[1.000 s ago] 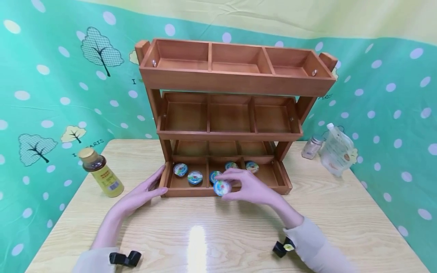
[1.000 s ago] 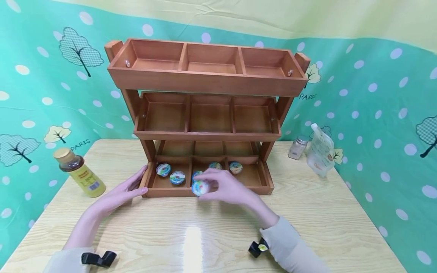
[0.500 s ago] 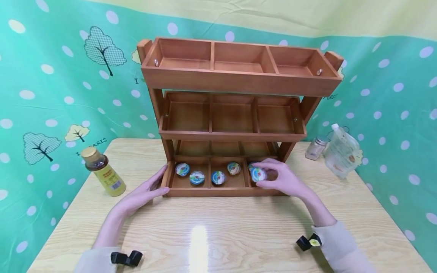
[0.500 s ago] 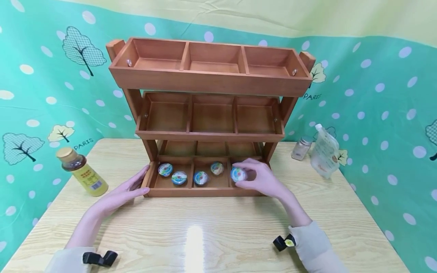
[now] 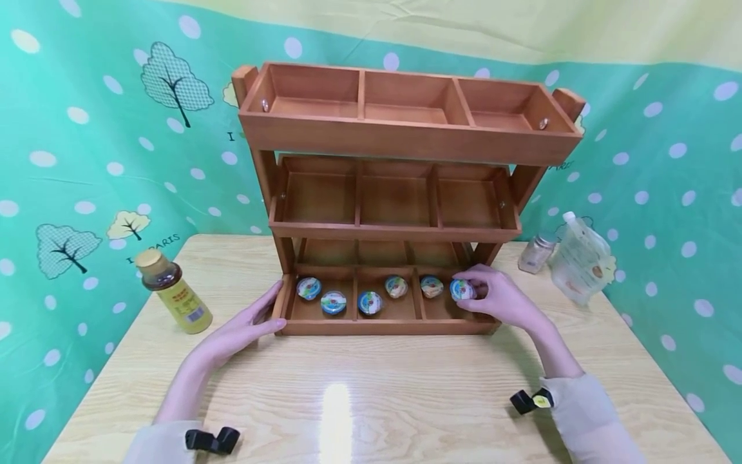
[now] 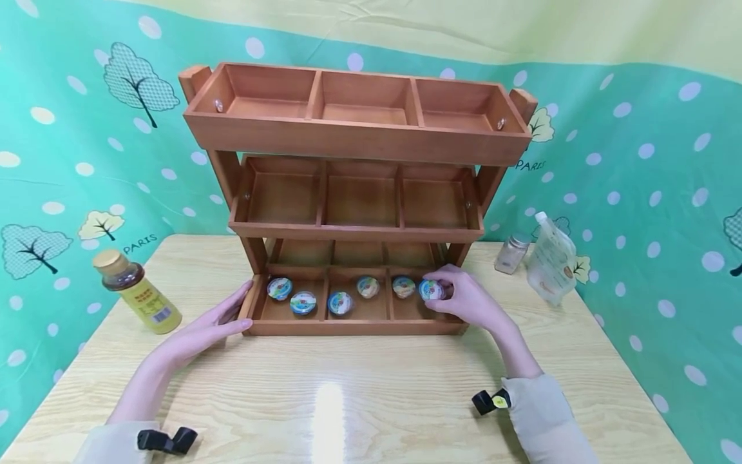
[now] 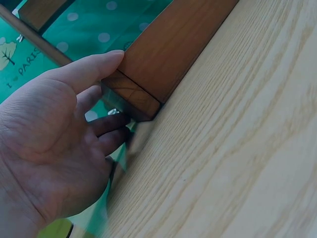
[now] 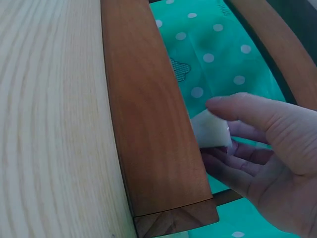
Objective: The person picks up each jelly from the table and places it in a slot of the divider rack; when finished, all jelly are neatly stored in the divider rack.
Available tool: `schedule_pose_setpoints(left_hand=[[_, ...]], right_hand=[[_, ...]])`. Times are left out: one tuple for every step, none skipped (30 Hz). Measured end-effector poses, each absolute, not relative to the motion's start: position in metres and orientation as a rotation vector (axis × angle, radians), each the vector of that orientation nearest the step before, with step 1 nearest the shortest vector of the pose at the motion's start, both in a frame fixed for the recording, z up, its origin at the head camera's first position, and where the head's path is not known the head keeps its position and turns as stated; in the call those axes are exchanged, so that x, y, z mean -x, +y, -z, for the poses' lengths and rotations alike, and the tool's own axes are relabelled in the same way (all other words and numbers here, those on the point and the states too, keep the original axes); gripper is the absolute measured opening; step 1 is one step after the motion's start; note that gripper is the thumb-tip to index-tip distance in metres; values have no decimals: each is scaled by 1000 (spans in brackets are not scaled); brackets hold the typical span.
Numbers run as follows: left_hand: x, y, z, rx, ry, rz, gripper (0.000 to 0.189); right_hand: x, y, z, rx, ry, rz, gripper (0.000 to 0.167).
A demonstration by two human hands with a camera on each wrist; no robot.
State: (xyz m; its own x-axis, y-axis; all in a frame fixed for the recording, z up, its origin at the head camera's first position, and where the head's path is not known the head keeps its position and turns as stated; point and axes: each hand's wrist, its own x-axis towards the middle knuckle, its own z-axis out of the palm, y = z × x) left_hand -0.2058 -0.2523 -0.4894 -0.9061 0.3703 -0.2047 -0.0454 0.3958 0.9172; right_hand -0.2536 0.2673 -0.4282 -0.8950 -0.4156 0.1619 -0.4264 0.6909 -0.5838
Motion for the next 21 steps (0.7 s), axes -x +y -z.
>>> schedule_pose_setpoints(left_hand=[[206, -252, 489, -277, 2282, -1517, 80], [206, -252, 489, -273, 2283, -1520, 80], [206, -252, 489, -275, 2282, -1523, 80], [206, -252, 490, -274, 2284, -1523, 80], [206, -252, 490, -277, 2286, -1522, 80], [206, -251, 491, -280, 2284, -1524, 80], [206, -252, 491, -278, 2284, -1521, 80], [206, -252, 491, -276, 2282, -1521, 80], [206, -252, 491, -273, 2282, -1518, 80], [206, -252, 491, -268, 2282, -1516, 80], [206, -252, 491, -265, 2281, -1517, 80], [206, -252, 491, -262, 2280, -1520, 80], [206, -252, 491, -261, 2282, -1520, 80], [206, -252, 491, -264, 2282, -1522, 79], [206, -252, 491, -267, 2285, -1524, 79], [206, -252, 491, -273, 2285, -1526, 79], [206, -252, 491, -279, 2285, -1528, 80], [206, -252, 491, -284, 2285, -1529, 80], [206, -252, 491, -286, 2285, -1529, 80], [206, -253, 491, -286, 2284, -1530, 80], [206, -253, 491, -285, 2283, -1531, 80]], right_hand=[[254, 267, 429, -710, -2877, -972, 44], [255, 267, 430, -709, -2879, -950, 44], [256, 267, 431, -707, -2884, -928, 45], [256, 267, 432, -708, -2890, -902, 45], [256, 267, 434, -708, -2897, -882, 46], [256, 268, 435, -711, -2903, -857, 46], [256, 267, 436, -715, -2908, -838, 46], [257, 267, 437, -722, -2913, -819, 46], [257, 267, 438, -725, -2918, -796, 46], [256, 266, 439, -728, -2923, -784, 46], [256, 266, 440, -733, -2927, -773, 46], [256, 265, 440, -737, -2932, -760, 46], [256, 265, 441, -739, -2940, -749, 48], [256, 264, 441, -741, -2949, -733, 49], [256, 264, 442, -740, -2958, -722, 52], [256, 263, 442, -743, -2966, -718, 54], [255, 263, 443, -743, -2972, -704, 56], [255, 263, 443, -743, -2978, -687, 59], [255, 262, 444, -745, -2978, -670, 60], [255, 262, 445, -749, -2977, -654, 61], [255, 262, 445, -750, -2975, -644, 62]])
